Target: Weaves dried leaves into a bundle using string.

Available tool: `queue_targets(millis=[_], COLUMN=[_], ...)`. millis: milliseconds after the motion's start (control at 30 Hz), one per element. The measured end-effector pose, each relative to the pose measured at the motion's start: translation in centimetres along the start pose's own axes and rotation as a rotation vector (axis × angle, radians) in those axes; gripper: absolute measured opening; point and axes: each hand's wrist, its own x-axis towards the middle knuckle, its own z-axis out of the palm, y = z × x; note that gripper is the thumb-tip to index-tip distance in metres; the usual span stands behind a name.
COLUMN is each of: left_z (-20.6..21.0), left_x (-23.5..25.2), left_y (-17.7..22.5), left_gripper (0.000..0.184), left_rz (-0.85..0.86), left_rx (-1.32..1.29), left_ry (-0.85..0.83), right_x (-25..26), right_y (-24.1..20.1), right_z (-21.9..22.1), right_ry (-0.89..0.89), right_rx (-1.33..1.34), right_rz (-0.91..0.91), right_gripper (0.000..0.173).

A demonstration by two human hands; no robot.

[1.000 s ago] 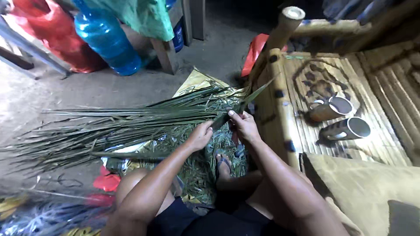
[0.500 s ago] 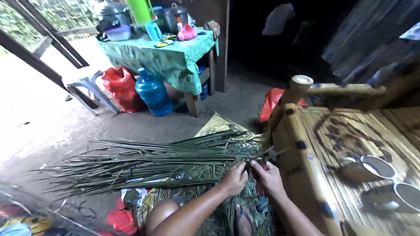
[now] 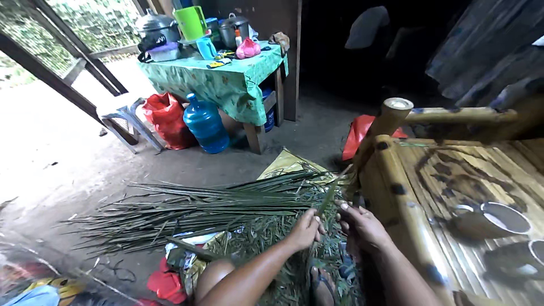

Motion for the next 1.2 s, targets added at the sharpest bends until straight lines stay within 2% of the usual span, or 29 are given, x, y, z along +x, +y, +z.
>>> queue_targets(millis=[67, 167, 233, 300, 367, 467, 533, 700, 867, 933, 1067, 1133, 1200], left_z=[-0.8, -1.7, -2.1, -2.3, -2.4, -2.5, -2.7, -2.9, -3.1, -3.3, -3.6, -3.7, -3.8], left_x=[0.2, 0.2, -0.2, -0.6, -0.9, -1.2, -1.3, -1.6, -2.2, -2.7, -3.3, -3.5, -3.6], left_y=[0.2, 0.7, 1.5, 2.3, 2.6, 2.3, 2.3, 2.5, 2.2, 2.8, 3.1, 3.0, 2.9], left_gripper=[0.033, 0.029, 0.027, 0.023, 0.022, 0.023, 0.025, 0.025, 0.023, 0.022, 0.024, 0.023, 0.023], left_rz=[-0.085, -0.188, -0.236, -0.274, -0.291, -0.274, -0.25, -0.201, -0.169, -0.186, -0.196, -0.199, -0.193], left_rx=[-0.05, -0.106, -0.136, -0.136, -0.129, -0.177, -0.219, -0.254, -0.386, -0.444, -0.459, -0.459, -0.471], left_ry=[0.035, 0.105, 0.153, 0.181, 0.175, 0.169, 0.155, 0.102, -0.063, -0.123, -0.149, -0.144, -0.13], right_x=[1.0, 2.0, 2.0, 1.4, 0.6, 0.2, 0.0, 0.2, 0.2, 0.1, 0.7, 0.7, 0.5], right_y=[0.6, 1.4, 1.6, 1.1, 0.2, -0.7, -1.1, -0.5, 0.7, 0.1, -1.4, -1.7, -1.6], right_z=[-0.7, -0.3, 0.4, 0.9, 0.9, 0.1, -0.6, -0.8, -0.1, -0.4, -2.4, -2.7, -2.4], right_ry=[0.082, 0.274, 0.318, 0.223, 0.047, -0.178, -0.292, -0.441, -0.715, -0.664, -0.364, -0.322, -0.363], right_rx=[0.11, 0.318, 0.345, 0.222, 0.042, -0.065, -0.108, -0.189, -0.298, -0.308, -0.215, -0.124, -0.068], right_rz=[0.084, 0.184, 0.236, 0.209, 0.139, 0.0, -0.055, -0.104, -0.125, -0.166, -0.249, -0.272, -0.246], right_gripper=[0.031, 0.024, 0.021, 0.022, 0.029, 0.037, 0.037, 0.03, 0.028, 0.026, 0.024, 0.025, 0.025])
